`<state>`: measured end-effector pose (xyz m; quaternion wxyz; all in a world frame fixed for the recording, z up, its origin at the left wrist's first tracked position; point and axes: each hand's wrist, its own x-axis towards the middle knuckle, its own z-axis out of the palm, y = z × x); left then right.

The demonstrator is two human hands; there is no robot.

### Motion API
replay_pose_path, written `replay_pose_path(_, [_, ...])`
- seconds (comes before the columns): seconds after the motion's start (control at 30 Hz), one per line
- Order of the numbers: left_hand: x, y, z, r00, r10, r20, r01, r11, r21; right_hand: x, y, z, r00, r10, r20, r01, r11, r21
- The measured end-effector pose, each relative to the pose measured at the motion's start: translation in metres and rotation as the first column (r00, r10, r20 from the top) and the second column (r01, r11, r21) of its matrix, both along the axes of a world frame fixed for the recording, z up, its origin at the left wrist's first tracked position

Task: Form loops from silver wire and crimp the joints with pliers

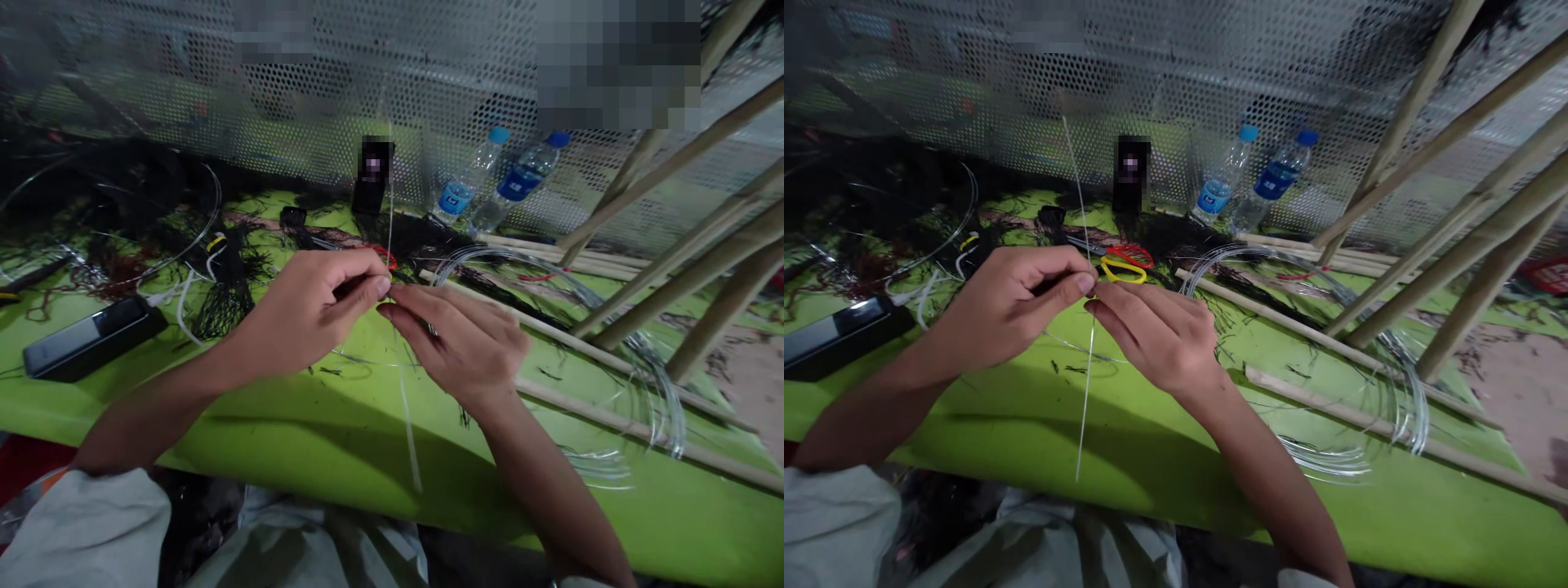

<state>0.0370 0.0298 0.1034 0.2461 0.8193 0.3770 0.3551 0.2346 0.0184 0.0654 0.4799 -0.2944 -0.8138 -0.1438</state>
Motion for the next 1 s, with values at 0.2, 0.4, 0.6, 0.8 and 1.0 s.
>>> replay_pose_path(0.2, [0.003,-0.004,-0.004,1.000,-0.009,-0.016,0.010,0.999,0.050,0.001,-0.001,0.020,0.891,0.015,-0.454,-0.331,0.706,-0.626])
replay_pose_path(0.4, [0.002,-0.002,-0.002,1.000,-0.002,-0.009,0.002,1.000,0.024,0.001,0.004,0.021,0.880,-0.004,-0.476,-0.370,0.624,-0.689])
replay_pose_path(0.6, [0.000,0.001,0.002,0.999,0.052,-0.016,-0.052,0.999,-0.011,0.010,0.005,0.008,1.000,0.002,0.005,-0.002,0.996,0.094])
replay_pose_path(0.8, [0.000,-0.002,0.004,0.999,0.042,-0.033,-0.042,0.999,-0.020,0.013,0.009,0.006,0.987,-0.025,0.156,-0.018,0.962,0.272])
replay_pose_path(1.0, [0.000,-0.003,0.005,0.998,0.018,-0.064,-0.018,1.000,-0.001,0.018,0.003,0.007,0.917,-0.221,0.333,0.076,0.914,0.398])
